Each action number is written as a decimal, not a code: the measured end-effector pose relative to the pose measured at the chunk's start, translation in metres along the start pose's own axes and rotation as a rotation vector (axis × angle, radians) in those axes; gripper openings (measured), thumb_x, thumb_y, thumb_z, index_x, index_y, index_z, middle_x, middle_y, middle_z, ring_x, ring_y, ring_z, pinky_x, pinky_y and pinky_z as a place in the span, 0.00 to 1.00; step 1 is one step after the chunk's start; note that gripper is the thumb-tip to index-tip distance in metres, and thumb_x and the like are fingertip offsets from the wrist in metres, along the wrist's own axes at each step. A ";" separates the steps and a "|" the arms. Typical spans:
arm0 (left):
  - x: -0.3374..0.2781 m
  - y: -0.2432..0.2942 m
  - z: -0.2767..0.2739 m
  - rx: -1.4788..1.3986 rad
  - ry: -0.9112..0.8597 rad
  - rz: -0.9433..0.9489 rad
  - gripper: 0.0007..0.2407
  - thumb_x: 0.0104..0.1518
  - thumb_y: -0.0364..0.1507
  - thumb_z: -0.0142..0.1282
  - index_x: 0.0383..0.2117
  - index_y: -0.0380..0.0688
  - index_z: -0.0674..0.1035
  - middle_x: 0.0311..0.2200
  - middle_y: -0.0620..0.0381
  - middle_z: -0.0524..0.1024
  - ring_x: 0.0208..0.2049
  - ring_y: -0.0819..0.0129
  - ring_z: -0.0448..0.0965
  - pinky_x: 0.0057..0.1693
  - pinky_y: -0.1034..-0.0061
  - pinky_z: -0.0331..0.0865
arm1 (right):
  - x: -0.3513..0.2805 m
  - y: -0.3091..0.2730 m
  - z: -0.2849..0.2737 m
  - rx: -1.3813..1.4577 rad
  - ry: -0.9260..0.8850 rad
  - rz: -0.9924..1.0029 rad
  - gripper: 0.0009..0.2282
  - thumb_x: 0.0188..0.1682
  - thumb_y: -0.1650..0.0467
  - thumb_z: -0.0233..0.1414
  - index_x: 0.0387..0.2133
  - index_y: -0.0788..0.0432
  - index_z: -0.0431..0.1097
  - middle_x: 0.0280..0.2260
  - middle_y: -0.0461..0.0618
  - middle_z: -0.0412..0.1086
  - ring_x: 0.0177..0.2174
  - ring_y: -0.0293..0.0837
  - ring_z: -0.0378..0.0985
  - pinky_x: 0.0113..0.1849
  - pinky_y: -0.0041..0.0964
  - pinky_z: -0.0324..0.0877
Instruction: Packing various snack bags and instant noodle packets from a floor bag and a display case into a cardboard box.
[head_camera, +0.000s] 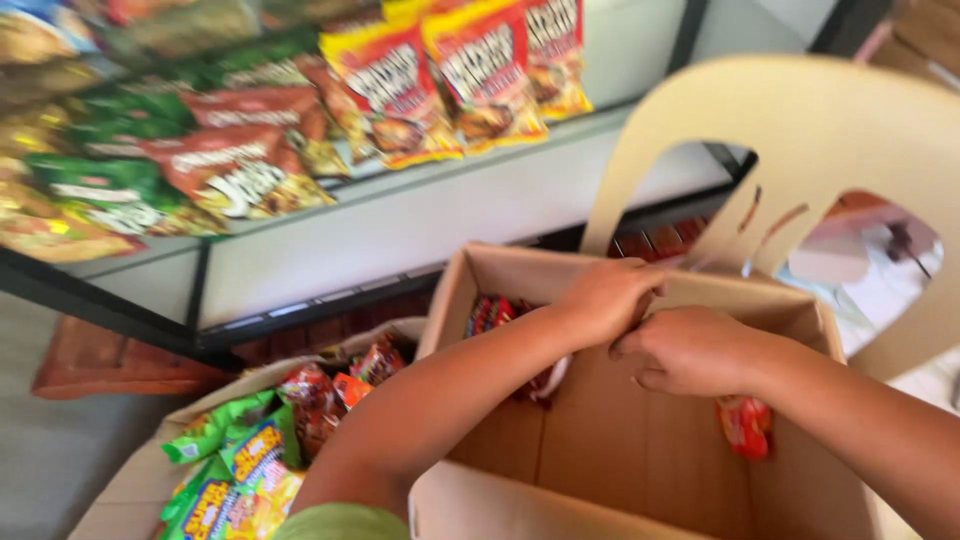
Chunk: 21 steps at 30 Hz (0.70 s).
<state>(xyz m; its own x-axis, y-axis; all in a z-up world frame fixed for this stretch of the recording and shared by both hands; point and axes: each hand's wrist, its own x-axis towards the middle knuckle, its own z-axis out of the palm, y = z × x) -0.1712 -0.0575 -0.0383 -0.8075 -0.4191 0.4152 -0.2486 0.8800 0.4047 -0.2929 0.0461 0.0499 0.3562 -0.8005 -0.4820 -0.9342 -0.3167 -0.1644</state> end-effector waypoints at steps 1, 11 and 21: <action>-0.002 0.006 -0.033 -0.008 0.055 -0.055 0.07 0.51 0.27 0.57 0.36 0.48 0.81 0.37 0.48 0.81 0.38 0.47 0.81 0.43 0.56 0.73 | 0.000 -0.009 -0.018 -0.028 0.069 -0.042 0.18 0.41 0.63 0.58 0.47 0.43 0.74 0.41 0.50 0.76 0.43 0.51 0.78 0.45 0.48 0.73; -0.011 -0.025 -0.308 0.603 0.690 0.009 0.16 0.46 0.27 0.63 0.44 0.48 0.80 0.43 0.49 0.74 0.48 0.46 0.74 0.51 0.54 0.69 | 0.056 -0.050 -0.206 -0.158 0.943 -0.141 0.13 0.43 0.64 0.57 0.40 0.50 0.77 0.39 0.52 0.75 0.42 0.56 0.77 0.41 0.51 0.73; 0.033 -0.157 -0.407 0.400 0.728 -0.792 0.40 0.53 0.43 0.64 0.67 0.45 0.52 0.59 0.31 0.65 0.57 0.34 0.69 0.60 0.52 0.66 | 0.190 0.000 -0.331 0.224 1.249 0.172 0.33 0.44 0.59 0.60 0.62 0.60 0.61 0.53 0.69 0.68 0.54 0.65 0.70 0.54 0.51 0.65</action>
<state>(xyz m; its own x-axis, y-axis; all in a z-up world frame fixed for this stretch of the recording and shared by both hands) 0.0593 -0.3006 0.2433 0.1198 -0.8020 0.5852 -0.8065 0.2651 0.5285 -0.2184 -0.2740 0.2433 -0.1049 -0.7930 0.6001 -0.9098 -0.1672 -0.3799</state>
